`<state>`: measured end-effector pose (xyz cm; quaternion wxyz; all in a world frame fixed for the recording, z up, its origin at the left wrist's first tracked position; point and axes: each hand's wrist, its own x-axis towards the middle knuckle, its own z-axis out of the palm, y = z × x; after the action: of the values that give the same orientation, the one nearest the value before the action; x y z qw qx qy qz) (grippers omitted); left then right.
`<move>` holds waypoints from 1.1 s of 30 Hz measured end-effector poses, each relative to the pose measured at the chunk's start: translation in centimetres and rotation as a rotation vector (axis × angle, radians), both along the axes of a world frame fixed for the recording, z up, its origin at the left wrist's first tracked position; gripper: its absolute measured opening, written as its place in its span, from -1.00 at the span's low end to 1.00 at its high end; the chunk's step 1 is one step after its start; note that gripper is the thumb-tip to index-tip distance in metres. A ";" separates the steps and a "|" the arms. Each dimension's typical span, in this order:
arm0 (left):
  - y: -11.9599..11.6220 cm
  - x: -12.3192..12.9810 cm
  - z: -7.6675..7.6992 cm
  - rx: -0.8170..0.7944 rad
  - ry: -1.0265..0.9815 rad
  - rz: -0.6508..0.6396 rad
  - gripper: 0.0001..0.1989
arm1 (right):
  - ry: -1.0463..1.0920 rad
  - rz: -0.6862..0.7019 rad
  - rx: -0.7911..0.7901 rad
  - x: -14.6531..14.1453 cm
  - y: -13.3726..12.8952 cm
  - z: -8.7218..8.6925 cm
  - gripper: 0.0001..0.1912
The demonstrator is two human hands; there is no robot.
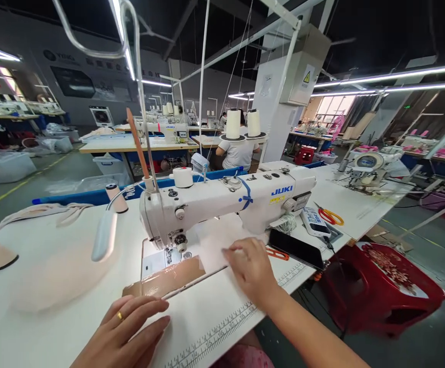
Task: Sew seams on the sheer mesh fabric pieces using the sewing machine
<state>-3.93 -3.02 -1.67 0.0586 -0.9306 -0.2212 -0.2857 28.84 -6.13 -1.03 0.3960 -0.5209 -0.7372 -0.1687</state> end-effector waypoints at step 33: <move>0.2 2.3 2.2 -0.977 -0.227 0.225 -0.80 | 0.078 0.345 -0.359 -6.4 -3.2 -2.9 -0.83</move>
<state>-1.67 -2.79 0.58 -0.3771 -0.7829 -0.4326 -0.2402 22.48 -9.28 -3.90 0.3482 -0.4556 -0.8174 0.0549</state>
